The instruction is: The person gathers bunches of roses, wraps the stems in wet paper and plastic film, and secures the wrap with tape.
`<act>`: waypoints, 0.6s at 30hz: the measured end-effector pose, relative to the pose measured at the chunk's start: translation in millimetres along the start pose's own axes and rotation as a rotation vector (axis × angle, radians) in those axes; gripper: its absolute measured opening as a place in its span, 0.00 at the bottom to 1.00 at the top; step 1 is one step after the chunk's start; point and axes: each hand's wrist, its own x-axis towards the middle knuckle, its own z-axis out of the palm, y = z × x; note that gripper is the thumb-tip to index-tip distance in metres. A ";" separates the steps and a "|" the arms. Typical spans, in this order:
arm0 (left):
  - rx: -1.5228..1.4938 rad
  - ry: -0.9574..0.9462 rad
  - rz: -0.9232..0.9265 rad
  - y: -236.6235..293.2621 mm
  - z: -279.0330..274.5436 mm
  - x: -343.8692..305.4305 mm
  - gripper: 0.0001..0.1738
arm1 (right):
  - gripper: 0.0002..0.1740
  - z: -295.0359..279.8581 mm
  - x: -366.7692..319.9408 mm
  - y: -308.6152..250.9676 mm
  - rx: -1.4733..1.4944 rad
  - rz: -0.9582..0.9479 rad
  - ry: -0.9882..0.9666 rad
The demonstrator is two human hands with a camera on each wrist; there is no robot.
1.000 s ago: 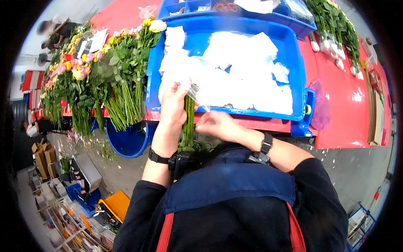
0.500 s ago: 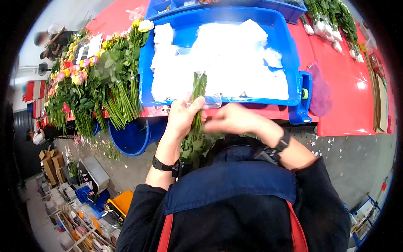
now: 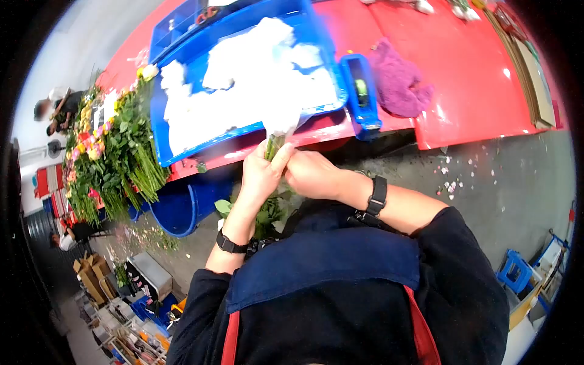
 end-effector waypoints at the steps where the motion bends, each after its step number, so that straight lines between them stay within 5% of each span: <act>1: 0.061 0.015 0.016 0.7 12.5 -1.7 0.27 | 0.11 -10.6 -13.8 4.9 0.060 -0.115 0.062; 3: 0.205 0.034 0.068 0.2 35.8 -3.5 0.23 | 0.13 -62.8 -36.1 15.0 0.027 -0.011 -0.207; 4: 0.304 0.038 0.072 -1.8 45.9 -2.1 0.21 | 0.11 -90.7 -47.1 15.4 0.085 0.393 -0.122; 6: 0.390 0.041 0.129 4.0 64.6 -4.9 0.19 | 0.13 -117.0 -61.3 64.3 -0.295 0.391 0.375; 8: 0.553 -0.118 0.112 3.4 87.5 -5.2 0.19 | 0.15 -139.8 -60.9 94.0 -0.151 0.616 0.163; 11: 0.663 -0.304 0.150 -0.5 126.6 -2.3 0.18 | 0.16 -129.7 -57.3 129.6 0.257 0.444 0.187; 13: 0.678 -0.402 0.097 4.5 147.8 4.0 0.20 | 0.12 -137.6 -67.1 87.7 0.058 0.256 0.263; 16: 0.537 -0.464 0.194 10.5 166.3 22.9 0.22 | 0.08 -128.7 -129.8 36.8 0.120 0.279 0.073; 18: 0.312 -0.687 -0.019 64.6 149.6 16.0 0.15 | 0.04 -115.8 -171.0 49.8 0.160 0.310 0.139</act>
